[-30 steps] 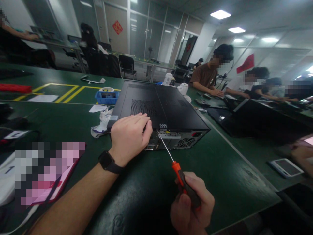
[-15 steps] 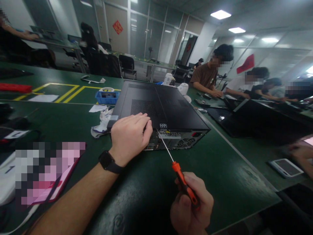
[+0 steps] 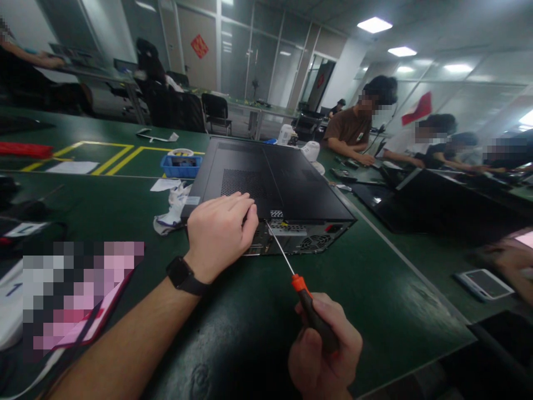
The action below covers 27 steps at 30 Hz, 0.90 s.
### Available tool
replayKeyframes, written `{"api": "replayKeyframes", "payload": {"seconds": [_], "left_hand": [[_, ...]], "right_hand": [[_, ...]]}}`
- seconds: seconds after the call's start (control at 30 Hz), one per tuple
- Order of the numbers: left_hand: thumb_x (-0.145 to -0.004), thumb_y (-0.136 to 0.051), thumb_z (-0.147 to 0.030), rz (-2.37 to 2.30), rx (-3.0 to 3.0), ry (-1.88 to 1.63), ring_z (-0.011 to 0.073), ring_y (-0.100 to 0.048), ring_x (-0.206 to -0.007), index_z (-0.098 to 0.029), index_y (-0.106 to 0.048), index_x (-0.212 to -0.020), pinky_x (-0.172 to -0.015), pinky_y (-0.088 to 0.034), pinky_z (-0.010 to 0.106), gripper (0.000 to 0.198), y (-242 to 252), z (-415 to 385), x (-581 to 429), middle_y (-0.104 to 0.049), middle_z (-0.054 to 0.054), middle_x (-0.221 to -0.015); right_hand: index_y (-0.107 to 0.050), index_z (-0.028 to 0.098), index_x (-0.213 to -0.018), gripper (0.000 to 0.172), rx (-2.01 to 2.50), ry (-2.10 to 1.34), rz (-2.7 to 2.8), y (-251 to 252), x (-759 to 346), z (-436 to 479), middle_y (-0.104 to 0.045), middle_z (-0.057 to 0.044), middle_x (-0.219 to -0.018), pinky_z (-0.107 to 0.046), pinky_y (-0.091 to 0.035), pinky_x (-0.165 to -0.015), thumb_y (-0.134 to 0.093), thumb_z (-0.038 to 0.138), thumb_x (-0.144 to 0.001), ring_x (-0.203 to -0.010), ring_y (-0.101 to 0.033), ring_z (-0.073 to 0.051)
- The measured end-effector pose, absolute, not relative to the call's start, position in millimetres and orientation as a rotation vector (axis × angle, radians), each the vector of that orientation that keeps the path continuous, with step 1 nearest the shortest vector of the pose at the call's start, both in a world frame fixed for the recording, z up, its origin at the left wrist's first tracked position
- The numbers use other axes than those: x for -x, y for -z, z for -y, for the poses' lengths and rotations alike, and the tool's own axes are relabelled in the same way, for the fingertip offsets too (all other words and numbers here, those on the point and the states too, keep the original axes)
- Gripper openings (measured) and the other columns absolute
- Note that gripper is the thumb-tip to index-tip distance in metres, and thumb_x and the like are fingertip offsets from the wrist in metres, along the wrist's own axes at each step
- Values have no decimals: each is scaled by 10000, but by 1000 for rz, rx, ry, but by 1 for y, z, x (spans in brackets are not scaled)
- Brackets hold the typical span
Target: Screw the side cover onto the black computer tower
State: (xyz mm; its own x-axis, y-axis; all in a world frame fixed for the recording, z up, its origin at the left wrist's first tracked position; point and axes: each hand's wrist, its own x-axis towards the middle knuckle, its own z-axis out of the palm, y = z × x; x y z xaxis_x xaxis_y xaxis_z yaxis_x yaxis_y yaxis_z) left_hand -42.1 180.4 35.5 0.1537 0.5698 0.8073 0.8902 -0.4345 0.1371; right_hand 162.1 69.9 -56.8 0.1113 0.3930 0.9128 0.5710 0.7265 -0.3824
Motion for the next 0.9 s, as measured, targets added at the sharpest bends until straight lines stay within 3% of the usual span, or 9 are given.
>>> {"api": "replayKeyframes", "payload": {"seconds": [0.2, 0.4, 0.63, 0.9], "left_hand": [[-1017, -532, -274, 1403, 2069, 1175, 290, -785, -1091, -183, -782, -1053, -939, -615, 463, 269, -38, -180, 42, -822, 81, -1165], [-1014, -530, -278, 1406, 2079, 1182, 299, -782, -1097, -193, -786, -1064, -930, -615, 476, 274, -37, -181, 42, -819, 79, -1176], [-1012, -542, -278, 1395, 2064, 1186, 295, -787, -1077, -181, -787, -1064, -944, -607, 463, 268, -36, -181, 42, -823, 74, -1164], [-1021, -532, -283, 1402, 2070, 1164, 284, -783, -1090, -194, -779, -1070, -938, -606, 448, 267, -35, -181, 43, -821, 75, -1175]], "right_hand": [[-609, 154, -1317, 304, 848, 255, 1485, 62, -164, -69, -706, -87, -1026, -397, -660, -671, -588, 239, -1027, -815, -722, -192], [-620, 159, -1325, 315, 891, 274, 1466, 68, -165, -67, -703, -79, -1027, -323, -627, -612, -571, 315, -1056, -744, -697, -153], [-599, 158, -1313, 313, 806, 125, 1473, 58, -163, -71, -680, -83, -1014, -444, -653, -718, -561, 311, -1044, -881, -727, -222], [-623, 178, -1305, 276, 865, 287, 1472, 63, -164, -69, -704, -76, -1055, -331, -639, -585, -562, 249, -1045, -735, -705, -157]]}}
